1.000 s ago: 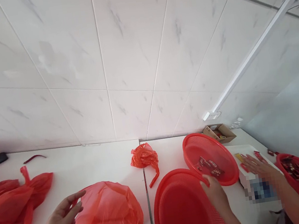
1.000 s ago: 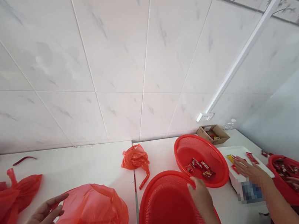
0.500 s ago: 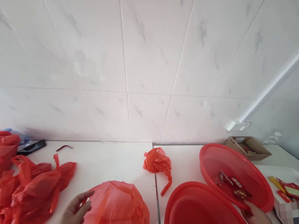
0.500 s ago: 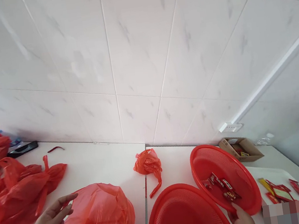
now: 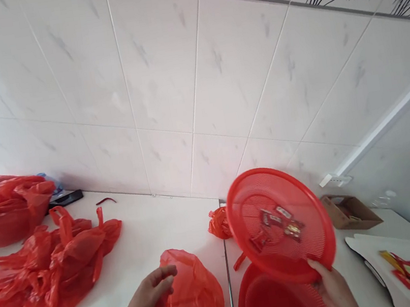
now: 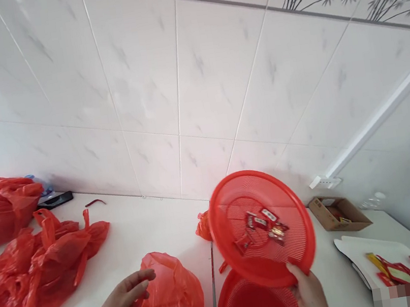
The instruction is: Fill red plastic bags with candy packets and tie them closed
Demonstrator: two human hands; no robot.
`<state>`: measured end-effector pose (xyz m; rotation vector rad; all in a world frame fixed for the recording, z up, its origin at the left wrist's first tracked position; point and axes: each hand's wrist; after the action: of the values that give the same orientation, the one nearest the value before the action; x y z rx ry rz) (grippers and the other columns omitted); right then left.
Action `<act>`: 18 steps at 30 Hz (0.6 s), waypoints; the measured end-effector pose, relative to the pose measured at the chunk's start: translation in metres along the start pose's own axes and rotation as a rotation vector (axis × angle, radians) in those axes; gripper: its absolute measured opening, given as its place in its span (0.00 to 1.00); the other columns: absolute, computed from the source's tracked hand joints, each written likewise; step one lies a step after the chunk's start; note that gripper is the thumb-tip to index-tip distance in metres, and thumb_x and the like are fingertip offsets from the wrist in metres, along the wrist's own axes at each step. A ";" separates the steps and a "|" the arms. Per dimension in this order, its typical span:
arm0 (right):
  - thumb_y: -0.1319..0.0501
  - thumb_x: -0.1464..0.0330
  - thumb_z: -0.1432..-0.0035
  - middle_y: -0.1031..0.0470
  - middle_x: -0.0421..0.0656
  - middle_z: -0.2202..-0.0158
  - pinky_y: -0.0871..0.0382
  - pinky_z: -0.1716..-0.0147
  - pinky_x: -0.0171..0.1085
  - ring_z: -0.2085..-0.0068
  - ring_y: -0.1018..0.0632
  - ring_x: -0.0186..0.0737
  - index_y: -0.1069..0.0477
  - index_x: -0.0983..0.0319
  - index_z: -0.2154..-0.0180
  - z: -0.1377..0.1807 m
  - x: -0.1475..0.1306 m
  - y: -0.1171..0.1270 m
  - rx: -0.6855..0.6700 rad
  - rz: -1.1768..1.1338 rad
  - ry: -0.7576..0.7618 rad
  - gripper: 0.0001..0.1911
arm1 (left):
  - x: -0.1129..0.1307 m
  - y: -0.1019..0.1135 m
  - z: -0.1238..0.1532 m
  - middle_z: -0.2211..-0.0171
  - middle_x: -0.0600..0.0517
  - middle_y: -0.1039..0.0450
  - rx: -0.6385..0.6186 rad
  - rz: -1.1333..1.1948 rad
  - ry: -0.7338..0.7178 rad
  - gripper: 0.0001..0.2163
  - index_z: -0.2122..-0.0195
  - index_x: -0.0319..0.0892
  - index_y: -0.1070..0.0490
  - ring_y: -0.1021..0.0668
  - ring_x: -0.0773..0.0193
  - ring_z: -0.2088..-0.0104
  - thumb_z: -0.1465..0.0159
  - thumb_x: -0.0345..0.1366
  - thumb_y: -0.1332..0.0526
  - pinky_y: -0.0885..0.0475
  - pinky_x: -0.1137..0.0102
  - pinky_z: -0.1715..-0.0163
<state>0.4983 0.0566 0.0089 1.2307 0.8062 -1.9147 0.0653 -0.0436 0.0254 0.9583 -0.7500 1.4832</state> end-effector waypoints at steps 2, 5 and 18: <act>0.27 0.61 0.68 0.19 0.47 0.65 0.24 0.68 0.44 0.65 0.19 0.51 0.24 0.60 0.66 0.029 0.003 -0.022 -0.168 0.049 -0.080 0.22 | -0.001 -0.005 0.004 0.46 0.45 0.28 -0.099 0.100 0.015 0.27 0.49 0.47 0.27 0.22 0.52 0.54 0.47 0.54 0.34 0.26 0.64 0.59; 0.31 0.58 0.57 0.19 0.46 0.63 0.24 0.65 0.44 0.62 0.20 0.51 0.25 0.59 0.63 0.073 0.018 -0.050 -0.355 0.189 -0.092 0.19 | -0.002 -0.011 0.013 0.43 0.42 0.30 -0.250 0.304 0.035 0.32 0.45 0.46 0.29 0.23 0.47 0.50 0.50 0.54 0.31 0.25 0.60 0.57; 0.37 0.52 0.46 0.23 0.47 0.58 0.24 0.61 0.44 0.57 0.21 0.47 0.29 0.53 0.49 0.182 0.096 -0.053 -0.510 0.446 -0.178 0.24 | -0.062 0.033 0.002 0.67 0.42 0.18 0.010 0.573 0.234 0.11 0.64 0.36 0.25 0.17 0.48 0.64 0.47 0.35 0.34 0.22 0.63 0.66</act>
<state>0.3384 -0.0818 -0.0094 0.8255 0.7821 -1.3268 0.0333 -0.0786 -0.0263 0.5795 -0.8864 2.0548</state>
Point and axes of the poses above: each hand's wrist, its own z-axis away from the middle knuckle, its own y-axis out of the back of the hand, x = y × z
